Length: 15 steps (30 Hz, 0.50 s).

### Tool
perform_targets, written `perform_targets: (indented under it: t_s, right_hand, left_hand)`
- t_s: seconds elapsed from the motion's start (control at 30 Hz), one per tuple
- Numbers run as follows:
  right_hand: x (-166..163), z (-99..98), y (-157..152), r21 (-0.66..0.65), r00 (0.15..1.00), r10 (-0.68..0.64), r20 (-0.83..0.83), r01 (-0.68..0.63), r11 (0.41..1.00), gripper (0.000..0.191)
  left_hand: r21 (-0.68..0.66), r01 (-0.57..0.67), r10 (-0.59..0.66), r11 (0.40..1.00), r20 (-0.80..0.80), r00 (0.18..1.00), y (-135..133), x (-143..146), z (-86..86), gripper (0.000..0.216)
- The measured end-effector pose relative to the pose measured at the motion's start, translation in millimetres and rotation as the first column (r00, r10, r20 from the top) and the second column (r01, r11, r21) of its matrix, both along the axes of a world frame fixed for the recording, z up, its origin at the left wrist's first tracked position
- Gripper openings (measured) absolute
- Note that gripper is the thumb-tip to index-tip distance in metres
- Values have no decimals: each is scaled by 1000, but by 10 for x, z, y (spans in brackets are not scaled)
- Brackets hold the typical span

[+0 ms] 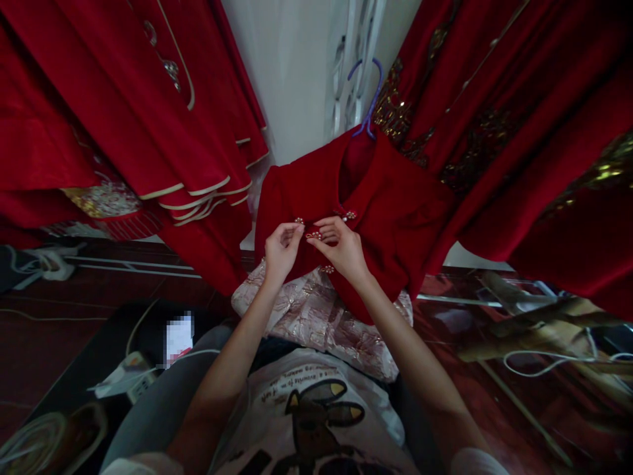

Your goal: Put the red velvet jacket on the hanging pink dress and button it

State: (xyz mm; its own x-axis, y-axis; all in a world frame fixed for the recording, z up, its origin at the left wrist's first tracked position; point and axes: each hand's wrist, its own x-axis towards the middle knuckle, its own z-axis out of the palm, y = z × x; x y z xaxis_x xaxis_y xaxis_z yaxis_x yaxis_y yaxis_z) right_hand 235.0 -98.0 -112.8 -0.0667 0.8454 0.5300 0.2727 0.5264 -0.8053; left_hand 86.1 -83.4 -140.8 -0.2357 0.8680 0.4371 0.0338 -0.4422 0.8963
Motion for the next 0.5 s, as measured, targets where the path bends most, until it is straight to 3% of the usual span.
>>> perform_targets:
  t_s: [0.23, 0.5]
  right_hand:
    - [-127, -6, 136, -18, 1000, -2, -19, 2, 1000, 16]
    - [-185, -29, 150, 10, 1000, -29, -8, 29, 1000, 17]
  left_hand:
    - [-78, 66, -56, 995, 132, 990, 22, -54, 26, 35]
    - [-42, 67, -65, 997, 35, 997, 47, -71, 20, 27]
